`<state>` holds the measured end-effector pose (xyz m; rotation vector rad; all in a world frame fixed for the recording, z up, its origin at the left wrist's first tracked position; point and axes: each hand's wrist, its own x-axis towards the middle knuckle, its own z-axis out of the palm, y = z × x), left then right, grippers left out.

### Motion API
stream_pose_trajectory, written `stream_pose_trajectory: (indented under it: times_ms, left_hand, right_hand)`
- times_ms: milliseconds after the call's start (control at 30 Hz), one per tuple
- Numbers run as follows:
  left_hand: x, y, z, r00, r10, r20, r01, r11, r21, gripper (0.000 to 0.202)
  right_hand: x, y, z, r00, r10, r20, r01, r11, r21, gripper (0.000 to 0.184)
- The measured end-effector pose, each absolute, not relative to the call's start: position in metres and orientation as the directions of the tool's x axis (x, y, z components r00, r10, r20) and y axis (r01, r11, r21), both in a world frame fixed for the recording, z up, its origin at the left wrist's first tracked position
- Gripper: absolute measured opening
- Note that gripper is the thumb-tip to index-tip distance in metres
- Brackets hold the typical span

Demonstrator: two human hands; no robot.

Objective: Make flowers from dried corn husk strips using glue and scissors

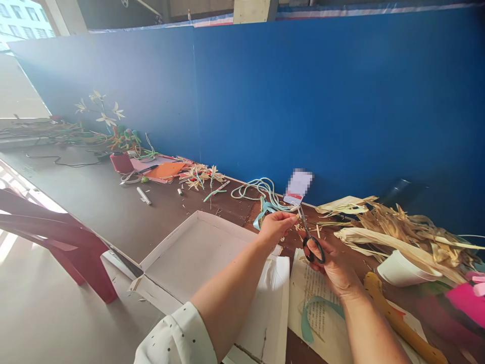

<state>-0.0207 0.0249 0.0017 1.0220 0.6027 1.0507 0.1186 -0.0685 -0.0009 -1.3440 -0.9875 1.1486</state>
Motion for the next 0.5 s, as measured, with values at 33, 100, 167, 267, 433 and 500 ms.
stream_pose_trajectory:
  times_ms: [33,100,167,267,433,500]
  left_hand:
    - [-0.0213,0.0248,0.0019,0.416,0.908,0.057,-0.413,0.133,0.901,0.037]
    - [-0.0225,0.0247,0.0023,0.430,0.900,0.062,-0.414,0.136,0.900,0.036]
    - [-0.0237,0.0246,0.0025,0.437,0.897,0.066,-0.417,0.136,0.899,0.037]
    - [-0.0257,0.0249,0.0029,0.442,0.894,0.072,-0.418,0.134,0.899,0.038]
    - [-0.0285,0.0246,0.0053,0.555,0.830,0.058,-0.353,0.172,0.920,0.042]
    - [-0.0284,0.0238,0.0058,0.611,0.790,0.047,-0.319,0.192,0.928,0.045]
  right_hand:
    - [0.1190,-0.0691,-0.0007,0.190,0.976,-0.107,-0.049,-0.100,-0.994,0.041]
    - [0.1198,-0.0700,-0.0003,0.172,0.979,-0.108,-0.058,-0.099,-0.993,0.042]
    - [0.1203,-0.0706,-0.0001,0.149,0.984,-0.098,-0.066,-0.089,-0.994,0.043]
    - [0.1199,-0.0701,0.0002,0.162,0.984,-0.078,-0.057,-0.070,-0.996,0.045]
    - [0.1173,-0.0664,0.0011,0.267,0.963,-0.016,-0.068,0.003,-0.998,0.043]
    - [0.1170,-0.0652,0.0015,0.308,0.951,0.017,-0.102,0.051,-0.993,0.046]
